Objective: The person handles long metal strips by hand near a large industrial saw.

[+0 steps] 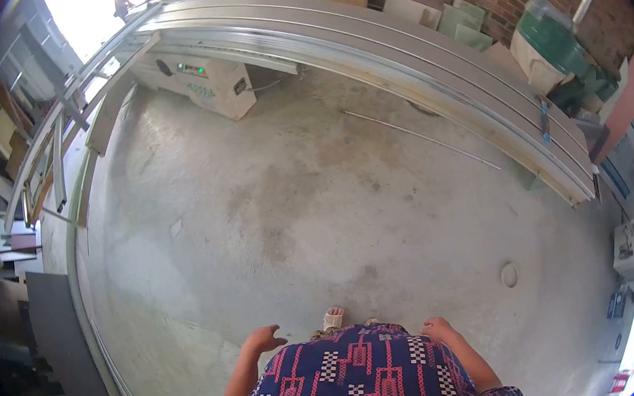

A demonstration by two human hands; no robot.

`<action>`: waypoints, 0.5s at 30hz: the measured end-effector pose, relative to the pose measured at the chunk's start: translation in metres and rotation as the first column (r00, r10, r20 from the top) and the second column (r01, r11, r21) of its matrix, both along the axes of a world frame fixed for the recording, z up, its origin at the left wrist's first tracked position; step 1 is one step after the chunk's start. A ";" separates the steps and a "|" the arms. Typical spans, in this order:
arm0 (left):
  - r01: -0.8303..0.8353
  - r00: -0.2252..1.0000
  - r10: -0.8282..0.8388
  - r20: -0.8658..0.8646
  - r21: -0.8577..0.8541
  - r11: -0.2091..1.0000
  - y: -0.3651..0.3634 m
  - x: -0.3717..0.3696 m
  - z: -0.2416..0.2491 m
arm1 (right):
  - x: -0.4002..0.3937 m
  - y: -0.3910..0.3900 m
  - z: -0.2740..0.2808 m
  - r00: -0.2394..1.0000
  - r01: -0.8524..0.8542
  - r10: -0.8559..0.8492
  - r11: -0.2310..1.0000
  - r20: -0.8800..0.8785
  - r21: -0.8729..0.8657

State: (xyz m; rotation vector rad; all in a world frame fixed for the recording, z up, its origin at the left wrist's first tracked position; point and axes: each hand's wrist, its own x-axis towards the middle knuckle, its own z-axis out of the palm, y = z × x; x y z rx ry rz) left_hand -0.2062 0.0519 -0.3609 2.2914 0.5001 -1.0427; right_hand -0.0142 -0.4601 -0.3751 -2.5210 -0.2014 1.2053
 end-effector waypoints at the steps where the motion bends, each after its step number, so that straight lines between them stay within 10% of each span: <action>1: 0.009 0.999 -0.009 0.045 -0.005 1.000 0.001 0.008 0.003 | 0.003 0.015 0.014 0.998 0.057 -0.057 0.998 -0.039 0.006; 5: 0.047 0.943 -0.024 0.331 -0.061 0.997 -0.016 0.073 0.015 | 0.015 0.027 0.038 0.971 0.234 -0.232 0.972 -0.062 0.017; 9: 0.032 0.665 0.259 0.700 -0.374 0.927 -0.024 0.142 0.136 | 0.021 0.005 0.037 0.919 0.390 -0.393 0.918 0.042 0.067; 13: 0.107 -0.159 0.210 0.965 -0.194 0.975 0.002 0.166 0.297 | 0.015 -0.023 0.043 0.876 0.478 -0.481 0.876 0.038 0.060; 15: 0.228 -0.809 0.180 0.559 0.017 0.974 -0.002 0.156 0.349 | 0.004 -0.031 0.055 0.900 0.434 -0.434 0.901 0.045 -0.002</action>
